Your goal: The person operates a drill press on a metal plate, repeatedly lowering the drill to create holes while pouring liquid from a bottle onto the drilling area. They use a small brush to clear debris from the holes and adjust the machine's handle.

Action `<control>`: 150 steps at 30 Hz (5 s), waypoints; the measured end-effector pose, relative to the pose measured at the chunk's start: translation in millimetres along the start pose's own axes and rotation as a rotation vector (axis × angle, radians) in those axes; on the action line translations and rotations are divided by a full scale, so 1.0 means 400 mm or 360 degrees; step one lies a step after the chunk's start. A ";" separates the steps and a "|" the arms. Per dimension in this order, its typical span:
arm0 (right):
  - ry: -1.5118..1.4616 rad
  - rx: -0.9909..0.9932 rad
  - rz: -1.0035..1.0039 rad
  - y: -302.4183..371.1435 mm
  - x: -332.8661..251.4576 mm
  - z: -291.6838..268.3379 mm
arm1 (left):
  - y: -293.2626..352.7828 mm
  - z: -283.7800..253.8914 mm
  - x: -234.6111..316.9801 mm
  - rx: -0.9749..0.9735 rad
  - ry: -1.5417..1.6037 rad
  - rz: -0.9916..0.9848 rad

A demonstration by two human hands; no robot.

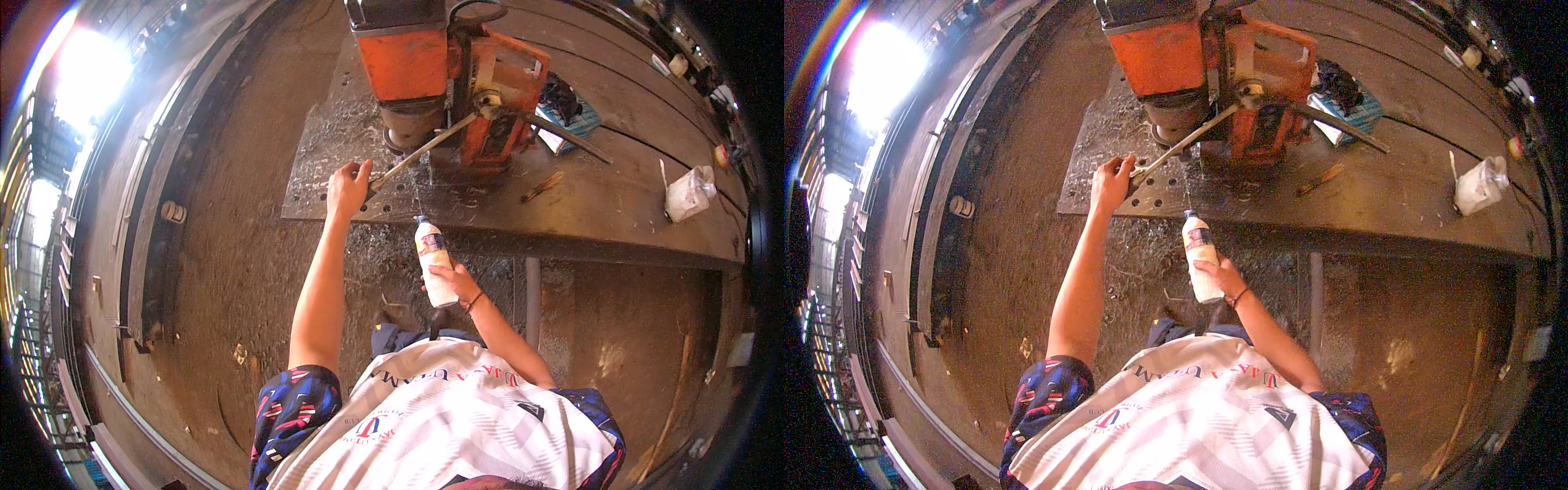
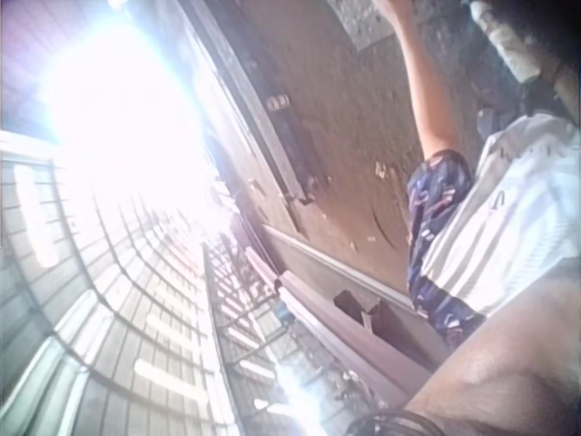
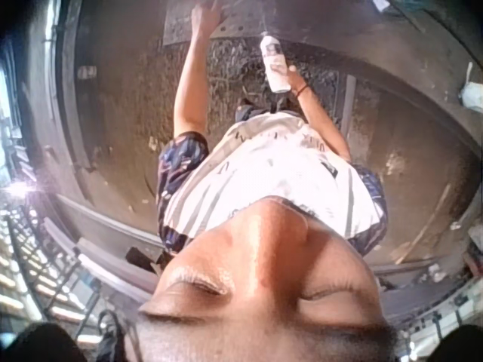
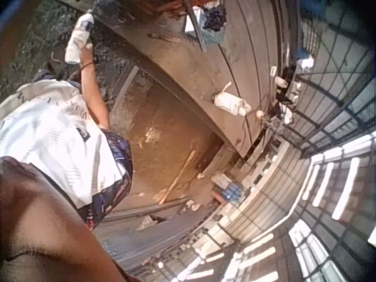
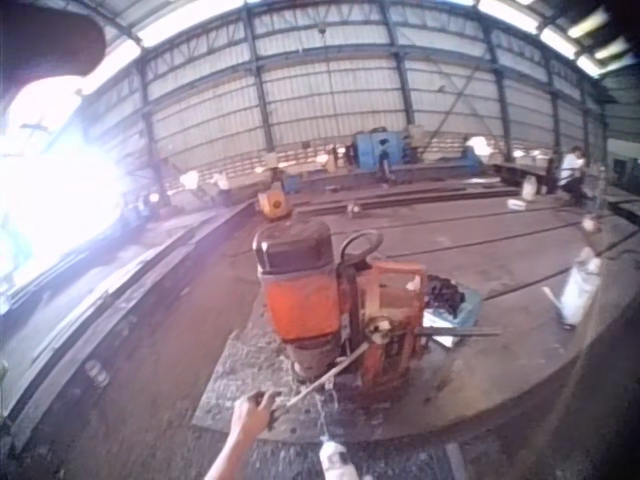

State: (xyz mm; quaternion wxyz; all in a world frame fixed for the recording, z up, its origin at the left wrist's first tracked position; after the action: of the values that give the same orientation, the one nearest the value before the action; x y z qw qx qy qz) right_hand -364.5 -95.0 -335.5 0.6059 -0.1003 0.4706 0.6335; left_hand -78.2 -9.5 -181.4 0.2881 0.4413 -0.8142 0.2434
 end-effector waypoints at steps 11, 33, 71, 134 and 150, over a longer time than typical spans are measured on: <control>0.0063 0.0061 -0.0115 0.004 -0.002 0.001 | 0.007 0.002 0.013 0.0011 0.0006 0.0007; 0.0058 0.0037 -0.0103 -0.015 0.015 -0.023 | 0.001 0.014 0.012 -0.0016 0.0004 0.0033; 0.0110 0.0063 -0.0235 0.056 -0.017 0.006 | 0.372 -0.246 0.486 -0.1884 0.2507 0.1217; -0.0018 0.0101 -0.0157 0.073 -0.009 -0.011 | 0.020 0.043 0.044 -0.0660 -0.0176 0.0092; -0.0048 0.0082 -0.0228 0.047 0.030 -0.022 | 0.026 0.064 0.068 -0.0526 -0.0014 0.0244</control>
State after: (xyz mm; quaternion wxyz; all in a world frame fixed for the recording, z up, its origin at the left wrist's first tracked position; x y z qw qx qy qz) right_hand -387.4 -89.8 -340.0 0.6592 -0.1086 0.4691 0.5776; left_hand -105.4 -36.7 -182.6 0.3338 0.3257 -0.8756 0.1256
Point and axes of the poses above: each hand's wrist, its own y-axis away from the middle knuckle, its own z-axis out of the palm, x = y × z, the point moved 3 cm from there along -y, towards the middle knuckle, and after that the axes turned 2 degrees about z, right-handed, at the moved point
